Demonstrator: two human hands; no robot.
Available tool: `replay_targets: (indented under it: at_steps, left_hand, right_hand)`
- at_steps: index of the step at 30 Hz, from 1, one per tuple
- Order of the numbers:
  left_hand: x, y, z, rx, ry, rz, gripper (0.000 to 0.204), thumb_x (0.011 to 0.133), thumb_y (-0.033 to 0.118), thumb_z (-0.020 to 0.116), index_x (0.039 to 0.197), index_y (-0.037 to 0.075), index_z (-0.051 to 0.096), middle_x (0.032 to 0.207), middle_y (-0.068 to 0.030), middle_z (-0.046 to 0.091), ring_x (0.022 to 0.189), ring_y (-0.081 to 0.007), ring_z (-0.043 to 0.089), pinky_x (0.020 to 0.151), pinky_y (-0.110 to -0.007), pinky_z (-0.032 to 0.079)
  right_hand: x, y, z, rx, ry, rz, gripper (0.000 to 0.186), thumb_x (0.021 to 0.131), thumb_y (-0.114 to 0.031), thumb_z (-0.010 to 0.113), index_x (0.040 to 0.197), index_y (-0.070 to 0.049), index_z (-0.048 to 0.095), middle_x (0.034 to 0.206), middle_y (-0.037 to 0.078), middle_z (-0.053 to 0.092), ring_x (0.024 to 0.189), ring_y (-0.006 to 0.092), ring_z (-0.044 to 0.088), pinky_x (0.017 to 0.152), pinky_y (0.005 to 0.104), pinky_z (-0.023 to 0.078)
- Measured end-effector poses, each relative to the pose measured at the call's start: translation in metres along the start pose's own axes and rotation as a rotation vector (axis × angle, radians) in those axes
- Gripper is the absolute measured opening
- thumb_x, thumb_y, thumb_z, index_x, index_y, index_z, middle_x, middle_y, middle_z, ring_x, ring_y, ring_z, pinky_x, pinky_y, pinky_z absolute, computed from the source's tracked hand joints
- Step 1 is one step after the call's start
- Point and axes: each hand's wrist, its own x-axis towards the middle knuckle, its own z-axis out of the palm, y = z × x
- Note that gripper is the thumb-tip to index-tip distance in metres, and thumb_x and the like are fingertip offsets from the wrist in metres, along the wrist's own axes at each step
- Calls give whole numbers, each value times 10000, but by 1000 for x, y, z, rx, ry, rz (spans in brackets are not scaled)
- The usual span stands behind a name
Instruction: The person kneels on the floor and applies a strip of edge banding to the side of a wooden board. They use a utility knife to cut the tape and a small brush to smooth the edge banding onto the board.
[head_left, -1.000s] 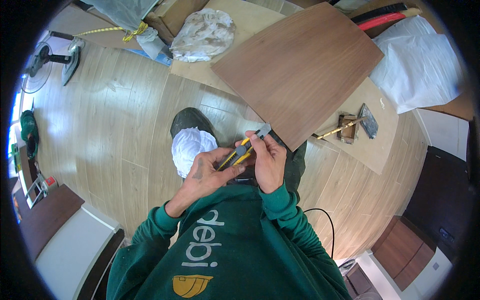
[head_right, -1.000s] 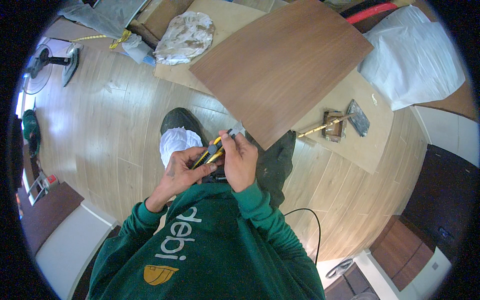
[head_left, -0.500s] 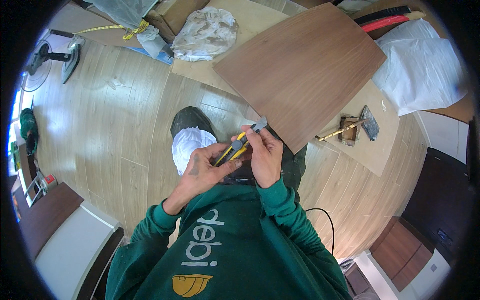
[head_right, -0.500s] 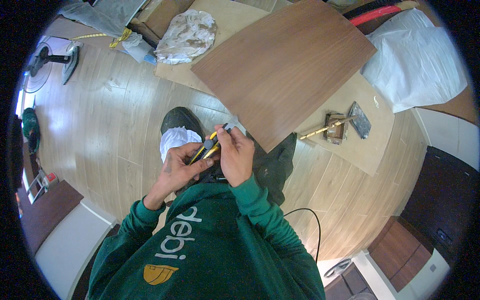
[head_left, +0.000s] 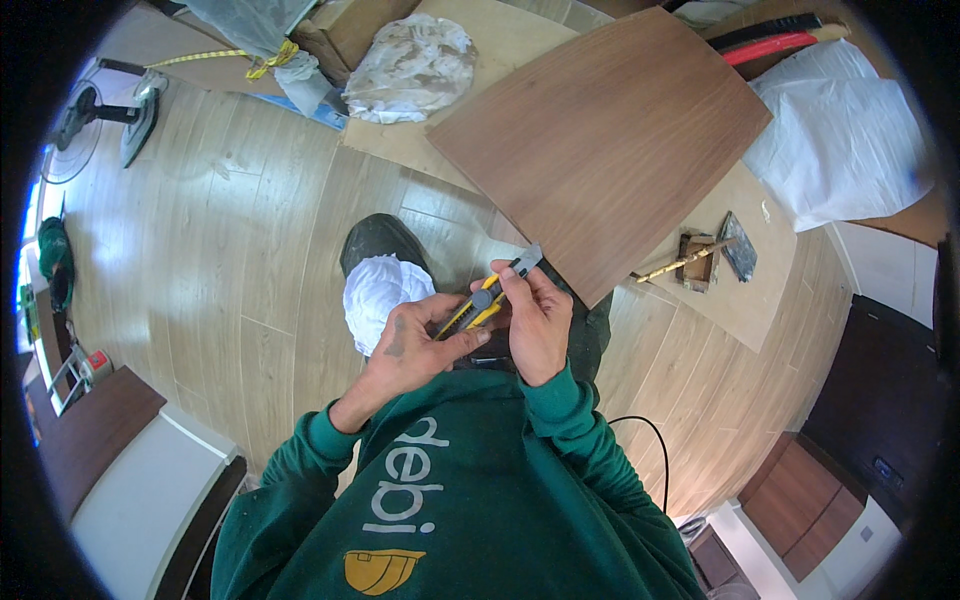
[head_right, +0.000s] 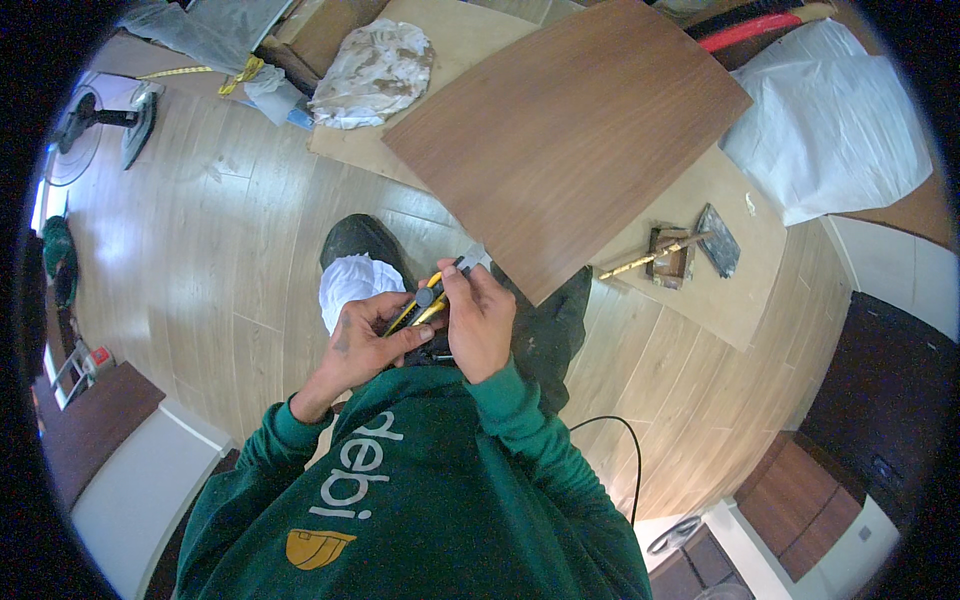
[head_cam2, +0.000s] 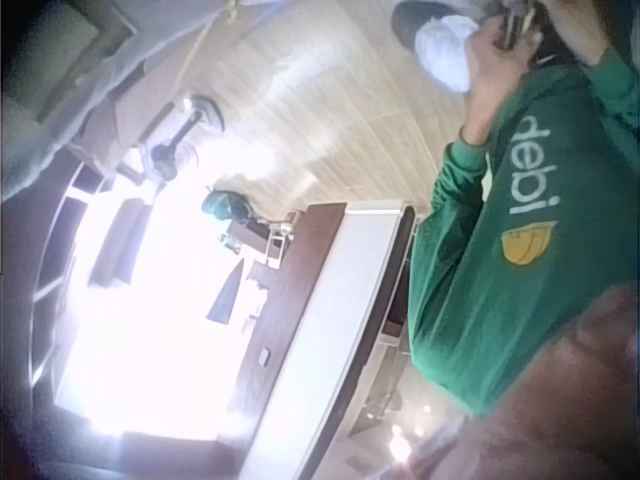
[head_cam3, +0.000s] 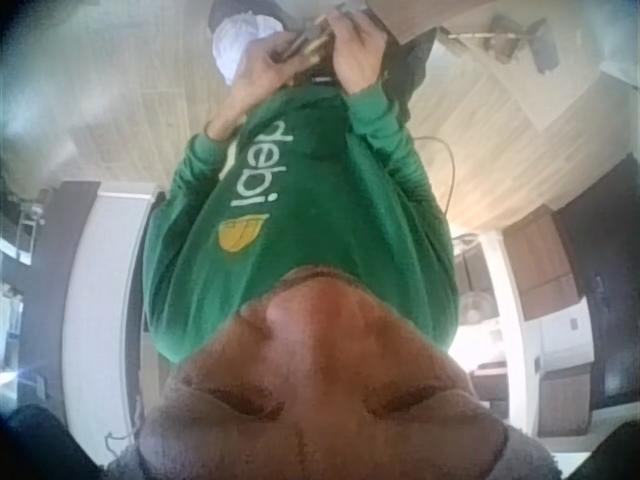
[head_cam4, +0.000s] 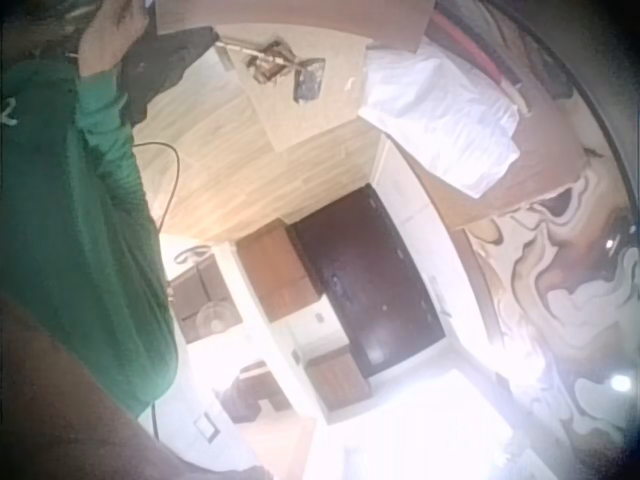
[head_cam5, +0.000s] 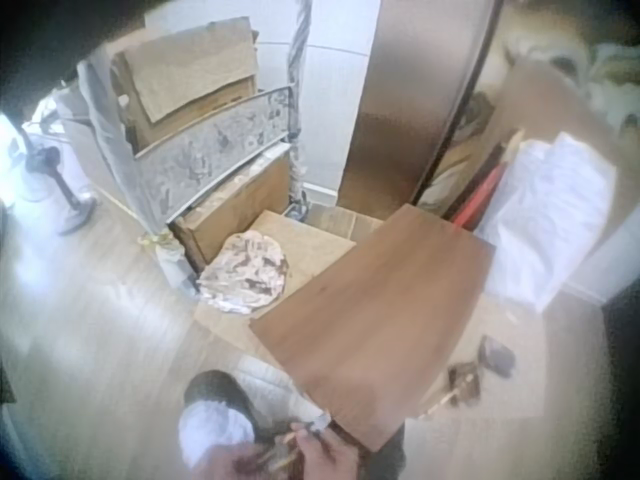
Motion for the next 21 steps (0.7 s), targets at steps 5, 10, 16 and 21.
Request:
replay_targets:
  at_steps: [5, 10, 16, 21]
  left_hand:
    - [2, 0, -6, 58, 17, -8, 347, 874, 237, 763, 1109, -8, 690, 667, -24, 619, 528, -81, 551, 488, -249, 408]
    - [5, -1, -9, 6, 30, 6, 316, 873, 232, 762, 1076, -1, 699, 670, -21, 615, 524, -80, 543, 488, -249, 403]
    - [9, -1, -15, -2, 31, 7, 304, 865, 231, 768, 1058, 5, 705, 670, -22, 610, 532, -77, 544, 491, -251, 405]
    - [13, -2, -20, 3, 37, 7, 303, 866, 227, 765, 1063, 5, 704, 693, -29, 620, 540, -81, 550, 497, -252, 417]
  right_hand:
    - [8, 1, 6, -29, -33, -41, 265, 1010, -174, 569, 1099, 64, 645, 913, 125, 714, 803, 152, 696, 652, 256, 559]
    - [13, 3, 9, -18, -32, -25, 264, 1006, -171, 581, 1101, 66, 651, 919, 124, 709, 820, 170, 713, 639, 262, 573]
    - [19, 4, 16, -23, -25, -38, 230, 1011, -160, 551, 1065, 41, 648, 870, 90, 714, 724, 95, 647, 563, 242, 536]
    - [25, 4, 20, -34, -42, -17, 252, 1005, -171, 584, 1100, 53, 652, 915, 122, 712, 811, 168, 715, 615, 253, 561]
